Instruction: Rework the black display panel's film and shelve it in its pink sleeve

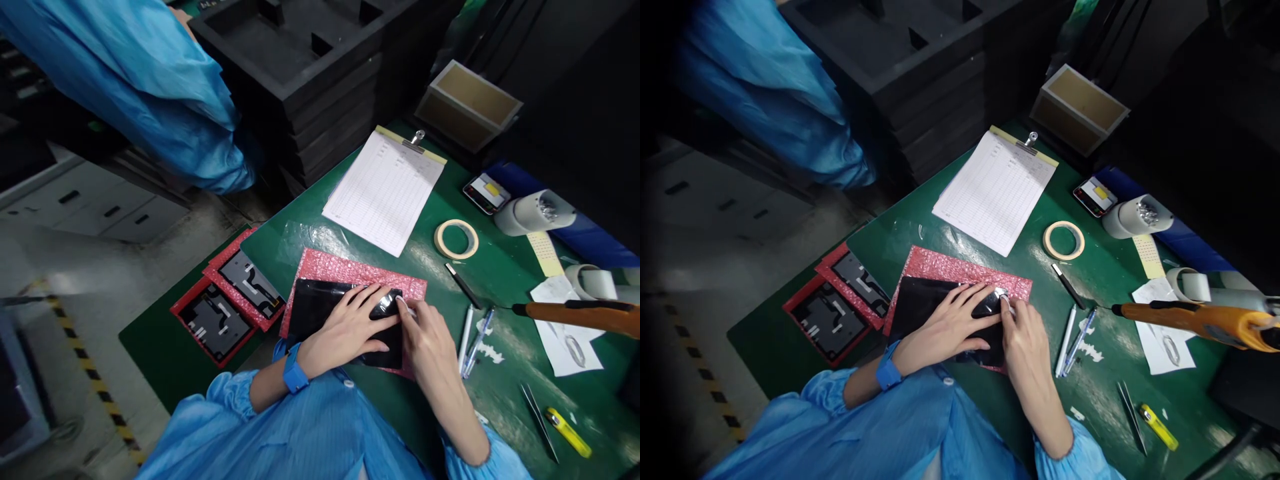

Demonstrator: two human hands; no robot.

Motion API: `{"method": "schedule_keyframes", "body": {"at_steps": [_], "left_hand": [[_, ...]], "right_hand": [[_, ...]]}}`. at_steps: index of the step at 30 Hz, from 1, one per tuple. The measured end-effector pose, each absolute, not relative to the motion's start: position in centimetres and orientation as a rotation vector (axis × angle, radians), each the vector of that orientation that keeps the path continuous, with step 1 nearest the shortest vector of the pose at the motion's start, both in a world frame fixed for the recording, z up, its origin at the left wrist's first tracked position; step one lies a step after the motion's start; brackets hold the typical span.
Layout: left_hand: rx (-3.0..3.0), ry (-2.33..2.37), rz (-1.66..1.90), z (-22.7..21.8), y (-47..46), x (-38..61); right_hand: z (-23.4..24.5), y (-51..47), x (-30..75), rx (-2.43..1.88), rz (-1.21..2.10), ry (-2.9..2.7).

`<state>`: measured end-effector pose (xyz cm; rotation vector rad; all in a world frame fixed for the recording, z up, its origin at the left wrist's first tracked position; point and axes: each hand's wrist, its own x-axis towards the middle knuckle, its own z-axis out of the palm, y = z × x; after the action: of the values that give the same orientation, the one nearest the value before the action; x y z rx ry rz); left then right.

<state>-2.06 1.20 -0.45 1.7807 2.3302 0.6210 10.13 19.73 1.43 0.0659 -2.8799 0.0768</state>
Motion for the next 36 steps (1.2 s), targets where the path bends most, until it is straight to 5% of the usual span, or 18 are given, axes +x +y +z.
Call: {"method": "schedule_keyframes", "body": {"at_steps": [36], "left_hand": [[1.783, 2.332, 0.601, -0.6, 1.2, -2.0]], "right_hand": [[2.2, 19.6, 9.1, 0.057, -0.076, -2.888]]}}
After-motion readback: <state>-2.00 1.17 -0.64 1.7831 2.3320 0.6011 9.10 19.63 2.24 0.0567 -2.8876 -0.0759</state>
